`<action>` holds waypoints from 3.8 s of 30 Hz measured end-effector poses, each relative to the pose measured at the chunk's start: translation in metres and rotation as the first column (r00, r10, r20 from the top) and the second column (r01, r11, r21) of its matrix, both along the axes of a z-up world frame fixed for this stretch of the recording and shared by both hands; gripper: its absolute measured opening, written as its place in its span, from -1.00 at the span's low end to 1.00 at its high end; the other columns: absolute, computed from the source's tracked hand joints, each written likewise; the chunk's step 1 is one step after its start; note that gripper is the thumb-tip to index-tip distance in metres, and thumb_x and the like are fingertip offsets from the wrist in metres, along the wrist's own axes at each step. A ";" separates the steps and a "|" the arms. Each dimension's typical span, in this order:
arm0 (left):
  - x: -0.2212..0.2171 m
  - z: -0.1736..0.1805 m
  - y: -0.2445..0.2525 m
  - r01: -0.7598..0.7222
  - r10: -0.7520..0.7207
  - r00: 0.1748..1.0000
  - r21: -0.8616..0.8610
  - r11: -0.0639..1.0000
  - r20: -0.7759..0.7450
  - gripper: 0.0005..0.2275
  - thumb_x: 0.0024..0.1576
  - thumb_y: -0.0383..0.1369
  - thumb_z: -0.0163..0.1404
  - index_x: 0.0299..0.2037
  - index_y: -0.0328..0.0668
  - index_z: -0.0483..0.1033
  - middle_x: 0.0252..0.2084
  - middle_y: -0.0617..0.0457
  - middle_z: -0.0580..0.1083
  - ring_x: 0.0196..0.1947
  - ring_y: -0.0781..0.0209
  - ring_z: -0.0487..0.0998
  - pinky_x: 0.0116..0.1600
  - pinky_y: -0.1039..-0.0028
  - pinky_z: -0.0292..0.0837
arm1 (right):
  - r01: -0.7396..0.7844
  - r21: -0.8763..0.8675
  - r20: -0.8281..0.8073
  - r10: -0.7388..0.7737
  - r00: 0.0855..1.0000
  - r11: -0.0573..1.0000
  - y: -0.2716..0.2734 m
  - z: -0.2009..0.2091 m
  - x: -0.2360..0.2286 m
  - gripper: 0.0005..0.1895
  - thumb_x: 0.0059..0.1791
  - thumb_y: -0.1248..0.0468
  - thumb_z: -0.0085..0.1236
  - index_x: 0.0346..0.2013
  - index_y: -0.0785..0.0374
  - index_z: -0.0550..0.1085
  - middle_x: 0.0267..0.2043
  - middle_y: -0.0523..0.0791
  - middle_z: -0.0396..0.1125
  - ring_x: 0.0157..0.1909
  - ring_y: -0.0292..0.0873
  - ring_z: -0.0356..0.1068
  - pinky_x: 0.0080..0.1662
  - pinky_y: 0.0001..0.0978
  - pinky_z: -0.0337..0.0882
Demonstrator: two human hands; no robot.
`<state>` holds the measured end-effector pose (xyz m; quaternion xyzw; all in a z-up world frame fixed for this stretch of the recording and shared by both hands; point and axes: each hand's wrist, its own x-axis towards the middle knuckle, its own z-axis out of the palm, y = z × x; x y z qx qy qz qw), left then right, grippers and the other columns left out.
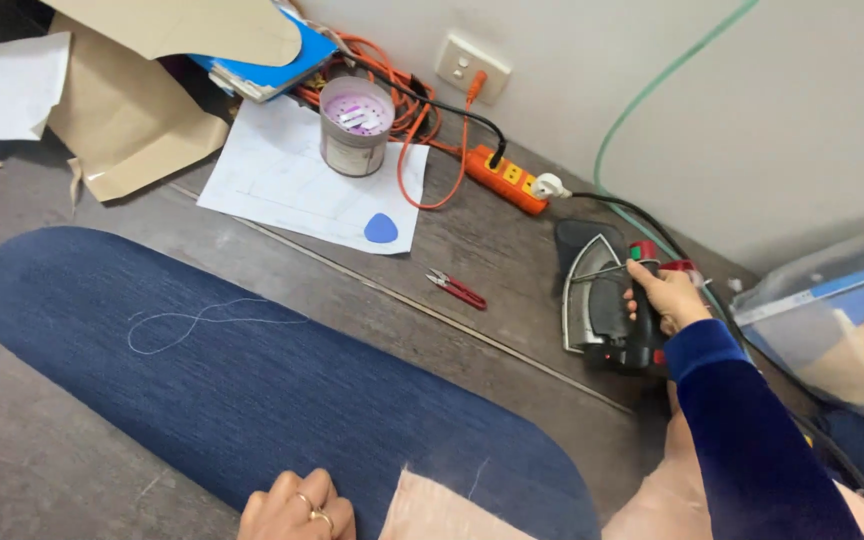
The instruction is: The person irons a piece of light pink fabric on a blue ironing board using a steam iron. They repeatedly smooth the fabric, press it with the iron, and adjust the folds by hand to ensure it is flat.
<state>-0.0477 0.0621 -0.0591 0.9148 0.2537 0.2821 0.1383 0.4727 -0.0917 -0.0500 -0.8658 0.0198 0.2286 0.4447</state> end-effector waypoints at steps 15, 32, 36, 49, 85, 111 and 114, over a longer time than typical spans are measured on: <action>-0.010 0.053 0.003 0.106 -0.216 0.945 -0.398 0.911 -0.245 -0.74 -0.10 0.05 0.06 -0.28 0.30 0.48 -0.46 0.26 0.33 -0.35 0.13 0.35 -0.24 0.19 0.18 | -0.508 -0.676 -0.142 0.581 0.801 0.534 -0.063 0.146 -0.274 -0.57 -0.01 -0.06 -0.30 0.07 -0.45 0.44 0.01 -0.56 0.48 0.03 -0.61 0.41 0.11 -0.69 0.27; -0.021 0.087 0.015 0.221 -0.369 0.929 -0.782 0.583 -0.013 -0.92 0.10 -0.31 -0.07 -0.28 -0.06 0.40 -0.58 0.19 0.46 -0.59 0.31 0.43 -0.27 0.49 0.29 | -0.283 0.148 0.050 0.279 0.959 0.947 -0.165 0.070 -0.418 -0.87 -0.11 0.27 0.24 -0.50 0.25 0.53 -0.46 -0.22 0.35 -0.33 -0.37 0.28 -0.21 -0.53 0.25; -0.037 0.129 0.029 0.328 -0.318 0.929 -0.821 0.467 0.190 -0.92 0.13 -0.40 -0.03 -0.21 -0.12 0.36 -0.50 0.14 0.45 -0.55 0.40 0.40 -0.43 0.58 0.31 | -0.247 0.258 0.092 0.231 0.969 0.934 -0.153 0.129 -0.433 -0.93 -0.13 0.36 0.27 -0.43 0.30 0.54 -0.45 -0.21 0.34 -0.35 -0.37 0.27 -0.27 -0.55 0.29; 0.035 0.221 0.138 0.558 -0.232 0.822 -0.653 0.512 0.521 -0.85 0.20 -0.55 -0.18 -0.11 -0.13 0.15 -0.43 0.01 0.28 -0.57 0.27 0.36 -0.58 0.48 0.44 | -0.262 0.598 0.264 0.123 0.957 0.757 0.009 0.212 -0.373 -0.86 -0.11 0.27 0.21 -0.41 0.20 0.40 -0.42 -0.25 0.31 -0.36 -0.41 0.30 -0.28 -0.60 0.30; -0.094 0.048 0.114 0.631 -0.692 0.705 -0.584 0.512 0.156 -0.90 0.05 -0.25 0.01 -0.33 0.01 0.41 -0.11 0.10 0.48 -0.10 0.16 0.47 0.01 0.34 0.27 | -0.086 0.453 -0.152 0.172 0.973 0.887 0.017 0.118 -0.384 -0.61 -0.11 0.28 0.11 0.00 0.31 0.43 -0.30 -0.04 0.45 -0.36 -0.17 0.44 -0.39 -0.28 0.49; -0.059 0.062 -0.029 0.797 -0.818 0.549 -0.189 0.574 -0.170 -0.39 -0.17 -0.33 0.28 0.10 -0.27 0.30 -0.11 -0.16 0.35 -0.30 -0.31 0.45 -0.10 -0.08 0.26 | -0.002 0.453 -0.006 0.005 1.000 0.891 -0.049 0.068 -0.336 -0.81 -0.10 0.33 0.16 -0.21 0.29 0.50 -0.37 -0.14 0.40 -0.42 -0.32 0.32 -0.36 -0.54 0.30; -0.054 0.042 -0.049 0.783 -0.869 0.443 -0.377 0.495 -0.221 -0.46 -0.09 -0.32 0.25 0.11 -0.16 0.32 0.13 -0.21 0.24 -0.01 -0.45 0.34 0.05 -0.55 -0.16 | 0.012 0.410 -0.057 0.012 0.998 0.912 -0.060 0.065 -0.344 -0.72 -0.12 0.25 0.18 -0.14 0.27 0.48 -0.45 -0.14 0.38 -0.52 -0.31 0.30 -0.56 -0.46 0.26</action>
